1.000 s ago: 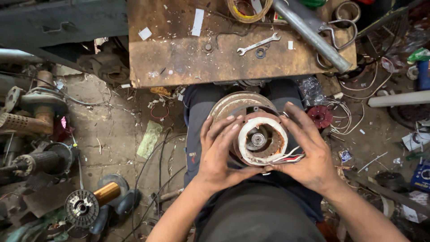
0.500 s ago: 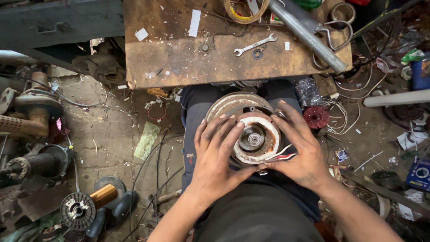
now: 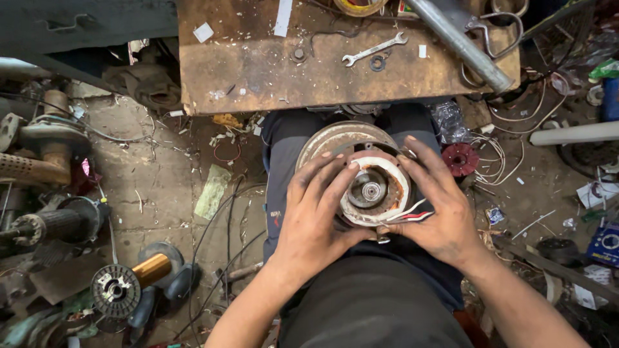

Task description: The person assembles an electric motor by placing a cylindrical stator into a metal housing and securing it with a hammer. They then attach a metal bracket to the assembly, using a hammer to tap it into place and a screwdriver to tighten the screws.

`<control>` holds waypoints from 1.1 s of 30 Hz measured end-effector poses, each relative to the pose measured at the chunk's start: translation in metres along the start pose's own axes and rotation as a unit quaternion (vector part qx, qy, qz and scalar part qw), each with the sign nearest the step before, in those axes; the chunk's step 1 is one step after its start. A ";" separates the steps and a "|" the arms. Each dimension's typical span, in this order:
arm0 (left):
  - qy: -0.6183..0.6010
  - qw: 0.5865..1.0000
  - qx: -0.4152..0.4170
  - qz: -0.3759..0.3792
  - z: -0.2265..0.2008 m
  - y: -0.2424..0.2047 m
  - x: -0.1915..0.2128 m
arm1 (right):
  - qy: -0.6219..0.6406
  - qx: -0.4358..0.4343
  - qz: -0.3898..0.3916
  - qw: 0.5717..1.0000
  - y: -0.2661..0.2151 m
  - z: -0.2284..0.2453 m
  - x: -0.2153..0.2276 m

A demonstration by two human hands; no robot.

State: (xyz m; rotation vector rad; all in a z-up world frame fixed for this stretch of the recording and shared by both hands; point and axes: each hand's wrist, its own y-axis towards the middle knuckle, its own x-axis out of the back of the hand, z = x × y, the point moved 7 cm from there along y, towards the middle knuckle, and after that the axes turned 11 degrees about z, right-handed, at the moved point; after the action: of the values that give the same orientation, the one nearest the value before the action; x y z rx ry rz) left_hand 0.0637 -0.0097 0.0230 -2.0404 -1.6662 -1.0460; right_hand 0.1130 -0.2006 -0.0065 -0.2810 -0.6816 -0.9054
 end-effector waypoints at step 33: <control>-0.181 0.978 0.029 0.104 0.033 0.012 0.002 | -0.003 0.069 0.070 0.995 0.013 -0.005 0.007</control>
State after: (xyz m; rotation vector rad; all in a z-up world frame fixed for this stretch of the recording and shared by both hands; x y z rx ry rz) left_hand 0.0863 0.0096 0.0036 -2.4125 -1.5692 -0.5760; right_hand 0.1287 -0.2004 -0.0051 -0.2049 -0.7170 -0.7212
